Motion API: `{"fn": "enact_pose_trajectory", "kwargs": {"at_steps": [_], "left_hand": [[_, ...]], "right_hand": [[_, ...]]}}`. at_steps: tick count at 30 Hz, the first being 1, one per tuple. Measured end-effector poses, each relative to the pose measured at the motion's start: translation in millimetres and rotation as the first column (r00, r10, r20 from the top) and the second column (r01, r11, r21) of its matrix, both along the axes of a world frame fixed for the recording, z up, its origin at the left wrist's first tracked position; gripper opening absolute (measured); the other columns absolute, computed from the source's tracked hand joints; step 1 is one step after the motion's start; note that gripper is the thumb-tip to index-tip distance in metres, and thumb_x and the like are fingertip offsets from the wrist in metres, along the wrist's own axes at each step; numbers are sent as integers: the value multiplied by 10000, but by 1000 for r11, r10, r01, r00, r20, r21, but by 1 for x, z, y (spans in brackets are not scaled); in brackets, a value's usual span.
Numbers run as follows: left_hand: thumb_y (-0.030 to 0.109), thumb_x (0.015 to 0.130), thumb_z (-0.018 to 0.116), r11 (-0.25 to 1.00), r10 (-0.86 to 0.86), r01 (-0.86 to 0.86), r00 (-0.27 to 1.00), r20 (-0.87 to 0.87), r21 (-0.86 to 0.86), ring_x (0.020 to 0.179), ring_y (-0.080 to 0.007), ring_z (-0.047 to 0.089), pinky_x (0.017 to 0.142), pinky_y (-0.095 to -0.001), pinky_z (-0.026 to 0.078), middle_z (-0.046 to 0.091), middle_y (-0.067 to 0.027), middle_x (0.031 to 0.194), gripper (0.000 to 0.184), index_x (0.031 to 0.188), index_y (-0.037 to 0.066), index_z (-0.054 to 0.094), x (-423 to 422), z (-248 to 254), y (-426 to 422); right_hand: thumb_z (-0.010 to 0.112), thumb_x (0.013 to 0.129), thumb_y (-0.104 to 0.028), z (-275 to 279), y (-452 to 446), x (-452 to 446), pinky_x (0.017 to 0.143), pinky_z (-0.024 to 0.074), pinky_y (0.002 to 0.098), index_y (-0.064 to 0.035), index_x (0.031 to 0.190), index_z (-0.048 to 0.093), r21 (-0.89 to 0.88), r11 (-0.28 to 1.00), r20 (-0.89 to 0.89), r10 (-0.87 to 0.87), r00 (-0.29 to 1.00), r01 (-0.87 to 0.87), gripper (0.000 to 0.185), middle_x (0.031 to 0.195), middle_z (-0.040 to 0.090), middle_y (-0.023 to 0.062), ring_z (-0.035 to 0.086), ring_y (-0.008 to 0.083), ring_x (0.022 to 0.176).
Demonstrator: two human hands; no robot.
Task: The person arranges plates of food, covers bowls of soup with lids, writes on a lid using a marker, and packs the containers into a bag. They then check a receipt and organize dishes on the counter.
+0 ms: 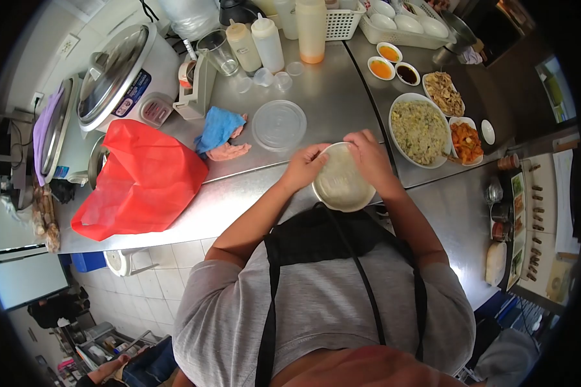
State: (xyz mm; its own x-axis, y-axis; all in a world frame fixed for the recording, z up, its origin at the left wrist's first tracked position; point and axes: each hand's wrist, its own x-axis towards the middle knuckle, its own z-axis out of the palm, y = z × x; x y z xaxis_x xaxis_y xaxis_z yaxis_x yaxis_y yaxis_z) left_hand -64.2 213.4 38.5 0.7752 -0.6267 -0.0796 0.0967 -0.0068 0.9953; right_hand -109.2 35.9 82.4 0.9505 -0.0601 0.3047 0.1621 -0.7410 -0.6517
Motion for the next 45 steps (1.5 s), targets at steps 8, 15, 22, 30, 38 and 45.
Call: {"fn": "enact_pose_trajectory", "kwargs": {"at_steps": [8,15,22,30,38,45], "left_hand": [[112,863,441,995,-26,16,994,-102,-99,857,-74,504,752,-217,415,553,-34,977,272,1102,-11,483,2,-6,-1],[111,852,444,990,-51,44,997,-50,-133,907,-110,488,809,-239,389,521,-44,1007,284,1123,35,486,5,-7,-5],[139,867,418,987,-159,159,987,10,24,961,-109,470,830,-251,380,507,-38,1053,316,1168,47,442,14,-7,-3],[161,866,432,989,-147,147,989,25,18,900,-96,492,791,-242,399,533,-31,988,277,1106,33,485,16,-12,-5],[154,855,463,997,64,-66,997,-49,-32,820,-82,504,727,-226,417,554,-39,921,254,1050,-6,496,-4,0,-5],[134,847,480,993,110,-112,993,-49,-26,742,-63,502,660,-212,422,565,-34,853,197,953,-22,536,-6,1,-1]], "right_hand": [[542,762,-137,-9,2,4,657,428,371,-43,799,552,40,997,-17,-69,997,70,101,830,523,120,523,305,766],[509,785,-161,-17,-4,5,654,424,387,-37,801,546,11,999,-87,-41,995,42,130,789,537,143,520,324,754],[501,788,-150,-11,-5,6,649,419,385,-30,796,520,87,996,-108,4,994,5,122,795,529,148,522,326,743],[503,786,-139,-21,-9,9,631,418,353,-24,783,507,188,982,-130,41,991,-16,116,769,522,139,526,295,718],[516,788,-158,-25,-12,13,564,410,288,-25,768,515,334,941,-314,65,947,46,135,659,543,87,514,159,603],[515,790,-169,-22,-9,13,550,407,294,-25,755,511,331,941,-322,44,946,69,148,642,535,89,510,166,585]]}}
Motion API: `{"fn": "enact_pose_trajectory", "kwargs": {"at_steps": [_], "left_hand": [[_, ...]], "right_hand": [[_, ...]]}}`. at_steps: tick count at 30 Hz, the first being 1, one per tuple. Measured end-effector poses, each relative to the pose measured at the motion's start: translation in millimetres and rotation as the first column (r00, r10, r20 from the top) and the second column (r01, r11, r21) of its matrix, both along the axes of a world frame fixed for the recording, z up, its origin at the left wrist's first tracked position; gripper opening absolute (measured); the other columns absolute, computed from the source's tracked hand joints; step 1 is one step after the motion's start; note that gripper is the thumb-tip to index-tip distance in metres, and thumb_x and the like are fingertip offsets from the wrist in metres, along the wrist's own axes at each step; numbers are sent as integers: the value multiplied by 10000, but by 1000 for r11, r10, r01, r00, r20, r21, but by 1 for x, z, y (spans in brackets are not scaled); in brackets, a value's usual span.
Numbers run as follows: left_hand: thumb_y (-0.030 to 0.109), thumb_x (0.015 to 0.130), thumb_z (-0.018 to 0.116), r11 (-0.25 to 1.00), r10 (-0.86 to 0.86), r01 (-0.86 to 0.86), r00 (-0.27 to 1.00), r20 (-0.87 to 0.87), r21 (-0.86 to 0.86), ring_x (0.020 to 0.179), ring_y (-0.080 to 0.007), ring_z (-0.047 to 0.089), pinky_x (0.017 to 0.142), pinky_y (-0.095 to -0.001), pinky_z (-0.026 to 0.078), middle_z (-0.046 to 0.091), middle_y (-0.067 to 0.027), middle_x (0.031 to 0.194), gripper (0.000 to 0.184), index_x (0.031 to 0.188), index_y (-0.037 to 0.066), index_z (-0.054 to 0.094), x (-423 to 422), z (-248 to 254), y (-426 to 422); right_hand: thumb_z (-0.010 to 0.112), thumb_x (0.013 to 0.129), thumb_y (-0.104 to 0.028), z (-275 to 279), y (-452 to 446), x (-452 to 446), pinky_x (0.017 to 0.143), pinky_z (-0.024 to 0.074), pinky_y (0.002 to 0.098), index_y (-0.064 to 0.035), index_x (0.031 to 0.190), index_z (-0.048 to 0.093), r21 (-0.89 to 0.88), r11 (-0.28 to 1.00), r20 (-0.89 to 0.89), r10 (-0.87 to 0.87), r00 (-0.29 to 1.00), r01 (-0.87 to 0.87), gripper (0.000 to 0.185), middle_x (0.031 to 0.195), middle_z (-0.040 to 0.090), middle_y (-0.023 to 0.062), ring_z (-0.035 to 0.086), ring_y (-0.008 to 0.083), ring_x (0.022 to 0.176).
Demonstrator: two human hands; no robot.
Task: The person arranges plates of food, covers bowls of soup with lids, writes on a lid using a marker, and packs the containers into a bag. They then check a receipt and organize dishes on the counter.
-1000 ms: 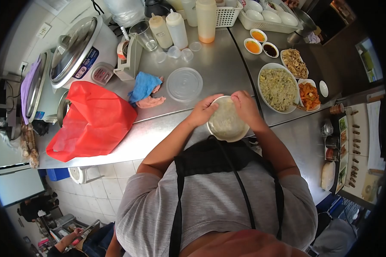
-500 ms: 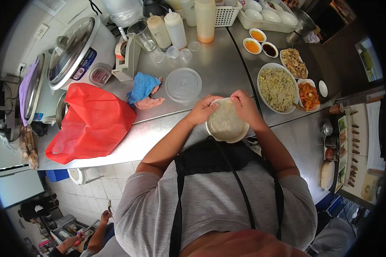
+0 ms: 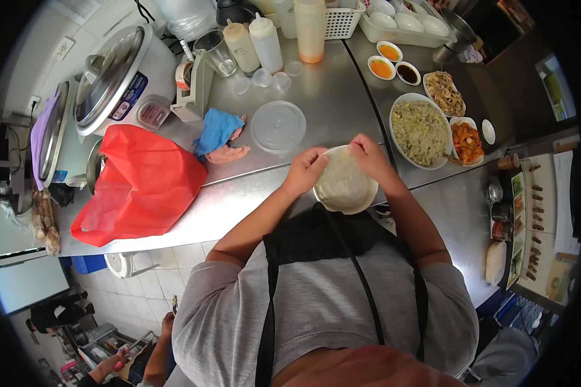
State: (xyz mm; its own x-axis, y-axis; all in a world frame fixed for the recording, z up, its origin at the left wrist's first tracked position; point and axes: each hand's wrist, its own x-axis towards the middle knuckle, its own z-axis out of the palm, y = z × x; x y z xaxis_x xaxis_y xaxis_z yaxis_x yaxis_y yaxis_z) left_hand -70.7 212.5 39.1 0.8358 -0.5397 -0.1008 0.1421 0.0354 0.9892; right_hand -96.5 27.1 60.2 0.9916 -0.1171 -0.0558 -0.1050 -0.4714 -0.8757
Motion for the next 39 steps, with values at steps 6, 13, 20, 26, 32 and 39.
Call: {"fn": "enact_pose_trajectory", "kwargs": {"at_steps": [6,13,20,26,32,39], "left_hand": [[116,854,437,1000,20,-20,999,-38,17,766,-58,491,685,-208,410,562,-21,864,229,1018,-13,531,0,1,-5],[101,840,417,990,32,-57,981,190,127,847,-139,529,762,-249,411,575,-76,933,264,1065,12,523,11,3,-12],[70,832,415,977,30,-107,925,378,184,823,-123,536,739,-243,422,587,-90,894,255,1050,-9,520,14,4,-22],[49,806,416,974,174,-211,929,328,82,823,-217,549,749,-290,426,572,-132,923,244,1020,-7,520,5,-1,-27],[54,797,425,944,311,-331,867,390,-17,934,-276,482,834,-326,373,503,-164,983,258,1044,-5,472,9,-16,-22],[103,780,482,875,259,-468,671,695,126,936,-276,477,830,-349,365,507,-168,963,261,1032,35,497,58,-9,37]], "right_hand": [[516,788,-171,-4,-1,0,542,404,293,-23,752,511,-26,1000,-8,-13,1000,13,152,637,531,84,504,166,577],[488,807,-146,-7,-9,13,638,418,259,-17,823,541,149,982,170,-141,975,116,141,754,564,50,525,137,696],[439,688,6,-7,-49,-30,573,401,236,-15,603,519,59,938,463,-329,823,342,119,665,542,71,503,134,613],[438,748,-85,-51,-73,-109,571,369,220,-8,753,517,218,926,19,-320,947,308,110,697,508,48,447,109,613],[394,844,-234,-34,11,-102,917,276,286,16,1239,270,360,933,132,-60,989,9,483,1213,362,142,356,202,1113],[376,878,-329,-34,14,-34,794,383,280,37,1119,440,135,966,81,-234,969,221,444,986,547,118,510,173,914]]}}
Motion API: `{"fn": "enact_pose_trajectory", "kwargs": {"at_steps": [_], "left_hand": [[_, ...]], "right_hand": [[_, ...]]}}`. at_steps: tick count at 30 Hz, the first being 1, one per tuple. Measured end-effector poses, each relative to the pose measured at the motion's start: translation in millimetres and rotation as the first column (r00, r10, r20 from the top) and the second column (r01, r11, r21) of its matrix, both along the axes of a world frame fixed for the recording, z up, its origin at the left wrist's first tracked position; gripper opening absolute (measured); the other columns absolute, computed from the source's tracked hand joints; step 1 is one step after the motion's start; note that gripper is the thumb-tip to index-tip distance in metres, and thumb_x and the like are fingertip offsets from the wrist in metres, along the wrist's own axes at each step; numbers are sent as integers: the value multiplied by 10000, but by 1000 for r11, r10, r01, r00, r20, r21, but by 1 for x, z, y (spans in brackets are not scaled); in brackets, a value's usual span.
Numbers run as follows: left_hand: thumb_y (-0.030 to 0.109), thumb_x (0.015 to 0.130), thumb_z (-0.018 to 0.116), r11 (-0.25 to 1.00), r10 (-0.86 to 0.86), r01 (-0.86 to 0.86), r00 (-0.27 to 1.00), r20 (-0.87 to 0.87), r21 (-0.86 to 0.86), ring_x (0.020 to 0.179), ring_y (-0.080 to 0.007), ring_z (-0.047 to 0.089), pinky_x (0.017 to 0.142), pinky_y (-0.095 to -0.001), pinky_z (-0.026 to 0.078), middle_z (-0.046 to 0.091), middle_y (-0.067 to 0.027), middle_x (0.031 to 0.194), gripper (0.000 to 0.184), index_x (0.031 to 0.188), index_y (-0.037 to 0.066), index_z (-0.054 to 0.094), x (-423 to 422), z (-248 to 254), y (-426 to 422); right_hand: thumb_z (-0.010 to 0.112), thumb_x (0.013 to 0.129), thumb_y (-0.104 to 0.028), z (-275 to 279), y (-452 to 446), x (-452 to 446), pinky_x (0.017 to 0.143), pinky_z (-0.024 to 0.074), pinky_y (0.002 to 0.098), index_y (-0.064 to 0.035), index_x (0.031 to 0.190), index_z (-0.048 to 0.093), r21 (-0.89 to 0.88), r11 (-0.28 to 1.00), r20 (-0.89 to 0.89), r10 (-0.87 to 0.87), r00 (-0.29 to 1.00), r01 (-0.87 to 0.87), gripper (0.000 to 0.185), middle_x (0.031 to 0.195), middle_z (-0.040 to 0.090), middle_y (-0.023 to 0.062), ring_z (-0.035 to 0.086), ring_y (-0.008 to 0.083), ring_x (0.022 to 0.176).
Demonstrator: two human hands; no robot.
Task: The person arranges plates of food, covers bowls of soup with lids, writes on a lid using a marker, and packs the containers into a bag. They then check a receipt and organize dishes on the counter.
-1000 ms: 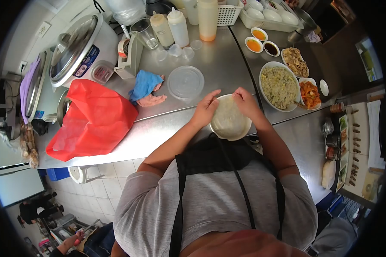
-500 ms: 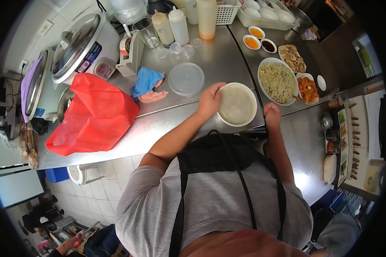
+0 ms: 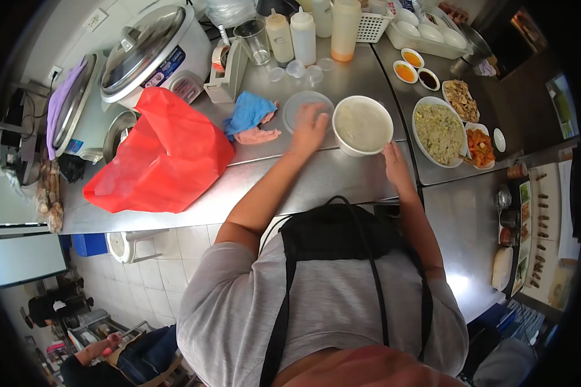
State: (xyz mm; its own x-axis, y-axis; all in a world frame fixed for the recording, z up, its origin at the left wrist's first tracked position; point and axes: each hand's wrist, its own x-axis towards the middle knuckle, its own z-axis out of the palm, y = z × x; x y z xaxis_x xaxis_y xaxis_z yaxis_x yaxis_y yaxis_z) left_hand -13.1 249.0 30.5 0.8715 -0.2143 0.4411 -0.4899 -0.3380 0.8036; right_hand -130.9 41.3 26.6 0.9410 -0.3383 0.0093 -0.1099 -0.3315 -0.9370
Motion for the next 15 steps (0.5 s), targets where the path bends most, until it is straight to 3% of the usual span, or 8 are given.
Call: {"fn": "enact_pose_trajectory", "kwargs": {"at_steps": [2,5,8,9,11,12,13,15], "left_hand": [[109,765,510,990,40,-56,992,121,129,879,-279,503,799,-343,383,527,-156,930,278,1037,53,505,19,0,34],[106,753,530,998,62,-69,956,-287,-14,857,-279,518,785,-334,397,546,-148,919,303,1048,41,502,51,-36,80],[106,748,536,951,33,-181,865,-501,-250,893,-289,509,796,-332,402,535,-163,970,327,1057,11,490,48,6,103],[105,745,539,958,144,-228,908,-393,-176,913,-298,501,813,-337,394,519,-173,1001,356,1076,-7,468,54,5,113],[101,739,547,942,324,-333,936,-140,-45,952,-317,483,847,-348,378,488,-193,1063,419,1113,-43,424,77,3,136],[111,727,562,872,490,-490,872,-1,-3,978,-323,468,867,-351,362,460,-210,1092,482,1138,-64,382,87,2,144],[121,715,578,773,627,-634,766,145,12,1004,-329,453,887,-355,347,433,-227,1121,548,1163,-86,340,97,2,151],[129,690,597,660,740,-751,653,160,13,1032,-326,437,906,-353,326,405,-237,1144,620,1185,-94,298,129,-22,163]], "right_hand": [[398,866,-338,9,3,2,732,405,266,31,1065,473,56,997,-109,-48,993,54,425,932,558,104,532,154,814],[441,844,-324,-10,-2,-3,624,414,273,16,939,530,68,998,-288,5,958,15,364,765,570,83,530,137,676],[481,818,-289,-15,14,-18,579,421,294,-11,861,559,-49,993,-398,78,914,-106,292,673,573,84,536,160,608],[494,809,-276,-13,21,-22,575,425,301,-22,847,563,-104,984,-425,89,901,-147,266,661,572,88,542,173,597],[504,799,-252,-31,32,-25,580,427,307,-36,828,572,-151,988,-188,-17,982,-12,228,660,571,98,551,199,604],[509,793,-240,-33,39,-25,583,428,311,-44,818,577,-164,984,-59,-73,996,62,210,659,571,103,556,211,607],[509,792,-234,-33,41,-25,589,429,315,-46,813,579,-182,980,-67,-91,994,77,202,666,572,108,560,223,619],[510,789,-222,-19,46,-24,602,432,322,-50,803,583,-219,969,-78,-134,988,114,188,680,575,118,568,245,644]]}}
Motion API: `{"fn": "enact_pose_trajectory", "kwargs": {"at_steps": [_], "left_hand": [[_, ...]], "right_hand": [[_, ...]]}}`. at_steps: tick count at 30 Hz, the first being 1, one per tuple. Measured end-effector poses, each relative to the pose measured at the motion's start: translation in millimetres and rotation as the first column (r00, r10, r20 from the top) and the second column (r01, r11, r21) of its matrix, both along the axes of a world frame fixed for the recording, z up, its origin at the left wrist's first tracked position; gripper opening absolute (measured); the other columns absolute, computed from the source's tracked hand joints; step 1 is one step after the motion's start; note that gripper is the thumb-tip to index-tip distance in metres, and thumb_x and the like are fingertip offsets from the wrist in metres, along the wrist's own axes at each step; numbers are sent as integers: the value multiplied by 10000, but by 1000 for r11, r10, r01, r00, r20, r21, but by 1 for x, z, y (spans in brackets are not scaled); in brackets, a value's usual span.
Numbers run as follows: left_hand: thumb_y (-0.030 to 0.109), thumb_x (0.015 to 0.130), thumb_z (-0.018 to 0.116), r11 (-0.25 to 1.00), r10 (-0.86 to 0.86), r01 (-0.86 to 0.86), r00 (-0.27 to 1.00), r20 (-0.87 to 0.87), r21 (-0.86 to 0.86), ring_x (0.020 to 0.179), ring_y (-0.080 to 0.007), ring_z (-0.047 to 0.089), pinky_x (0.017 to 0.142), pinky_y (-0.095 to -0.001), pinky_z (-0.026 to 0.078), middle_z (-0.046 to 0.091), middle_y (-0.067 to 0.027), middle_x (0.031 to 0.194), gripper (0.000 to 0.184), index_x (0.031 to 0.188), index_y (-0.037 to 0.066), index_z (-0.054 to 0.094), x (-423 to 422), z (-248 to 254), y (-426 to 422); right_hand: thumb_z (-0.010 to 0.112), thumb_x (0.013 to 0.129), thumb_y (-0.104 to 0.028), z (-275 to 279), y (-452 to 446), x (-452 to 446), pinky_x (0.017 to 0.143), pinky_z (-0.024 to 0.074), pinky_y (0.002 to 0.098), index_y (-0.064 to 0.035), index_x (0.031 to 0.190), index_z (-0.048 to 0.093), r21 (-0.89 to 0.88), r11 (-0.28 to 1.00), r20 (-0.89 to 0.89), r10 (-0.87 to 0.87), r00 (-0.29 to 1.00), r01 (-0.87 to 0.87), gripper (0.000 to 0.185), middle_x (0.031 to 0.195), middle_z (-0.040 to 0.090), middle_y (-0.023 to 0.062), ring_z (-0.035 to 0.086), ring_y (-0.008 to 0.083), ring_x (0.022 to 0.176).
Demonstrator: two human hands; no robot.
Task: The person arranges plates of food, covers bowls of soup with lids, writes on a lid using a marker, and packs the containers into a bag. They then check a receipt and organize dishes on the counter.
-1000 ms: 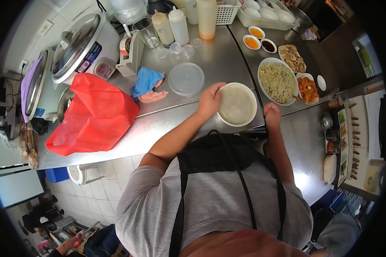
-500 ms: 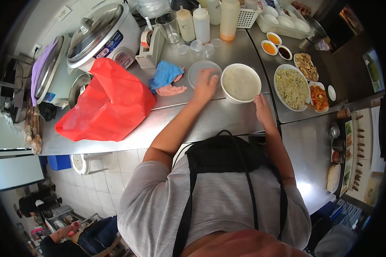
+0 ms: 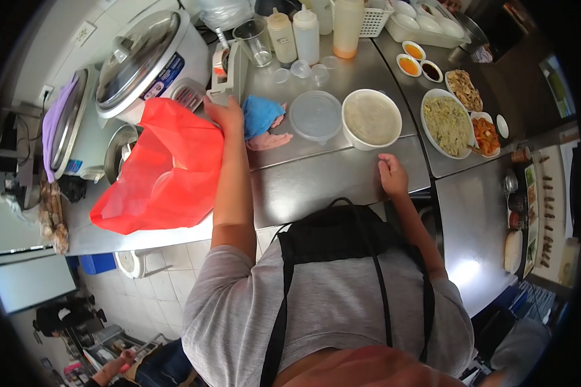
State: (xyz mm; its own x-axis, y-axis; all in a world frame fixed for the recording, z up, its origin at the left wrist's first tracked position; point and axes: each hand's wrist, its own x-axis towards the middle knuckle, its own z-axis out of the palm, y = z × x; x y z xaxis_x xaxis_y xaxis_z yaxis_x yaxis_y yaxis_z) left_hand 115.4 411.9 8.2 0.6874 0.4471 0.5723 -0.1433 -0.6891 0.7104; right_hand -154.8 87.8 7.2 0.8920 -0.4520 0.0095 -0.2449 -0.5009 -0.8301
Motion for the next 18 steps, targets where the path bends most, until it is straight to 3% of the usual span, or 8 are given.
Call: {"fn": "enact_pose_trajectory", "kwargs": {"at_steps": [1,4,5,8,9,13,15,18], "left_hand": [[133,677,607,997,74,-74,997,5,3,1046,-324,429,915,-353,316,391,-242,1156,657,1196,-99,276,12,-11,3],[122,656,616,840,-156,129,988,-7,-527,1017,-304,453,886,-333,347,400,-233,1135,694,1209,-86,252,36,-13,7],[87,629,638,756,-171,134,985,5,-641,941,-283,486,834,-321,385,430,-206,1065,659,1159,-72,279,17,17,-9],[91,591,692,771,-251,189,968,-19,-608,860,-257,506,769,-309,416,448,-175,987,629,1075,-50,315,29,-4,-5],[145,551,747,839,-236,176,970,-52,-514,853,-260,486,768,-331,402,440,-161,957,600,976,-36,364,26,-6,-9],[253,551,760,954,-180,158,981,-65,-254,873,-284,440,779,-367,364,460,-161,902,553,893,-24,426,16,-9,-15],[257,570,746,934,-266,224,957,-120,-279,852,-280,444,757,-364,367,470,-158,879,519,886,-13,436,17,-10,-11],[240,612,712,904,-345,285,927,-149,-318,813,-266,447,720,-358,369,478,-149,842,430,860,6,451,19,-14,-5]], "right_hand": [[514,786,-222,-2,2,0,586,429,320,-44,786,575,-14,1000,36,6,999,-6,188,657,565,113,558,233,618],[528,781,-224,-13,-1,-5,526,412,305,-29,721,548,-26,999,72,27,997,-26,205,585,530,88,516,188,537],[532,781,-227,-18,-7,-9,499,400,294,-28,690,537,-2,999,36,51,998,-51,219,556,514,72,492,167,507],[543,783,-237,-1,-6,-10,436,353,254,-35,610,499,231,973,-47,27,999,-16,269,496,461,18,420,97,461],[547,784,-240,10,-2,-9,418,335,239,-39,586,485,333,943,-75,10,997,15,289,481,442,-1,395,74,453],[533,801,-207,58,22,10,423,328,207,-44,652,514,365,930,13,54,998,-55,221,549,476,-21,402,43,477],[528,805,-184,83,35,23,441,343,196,-40,723,533,427,898,64,88,994,-107,167,588,495,-22,420,36,500],[527,795,-142,88,29,54,519,407,224,-23,860,541,235,957,305,93,948,-170,136,704,557,28,511,108,579]]}}
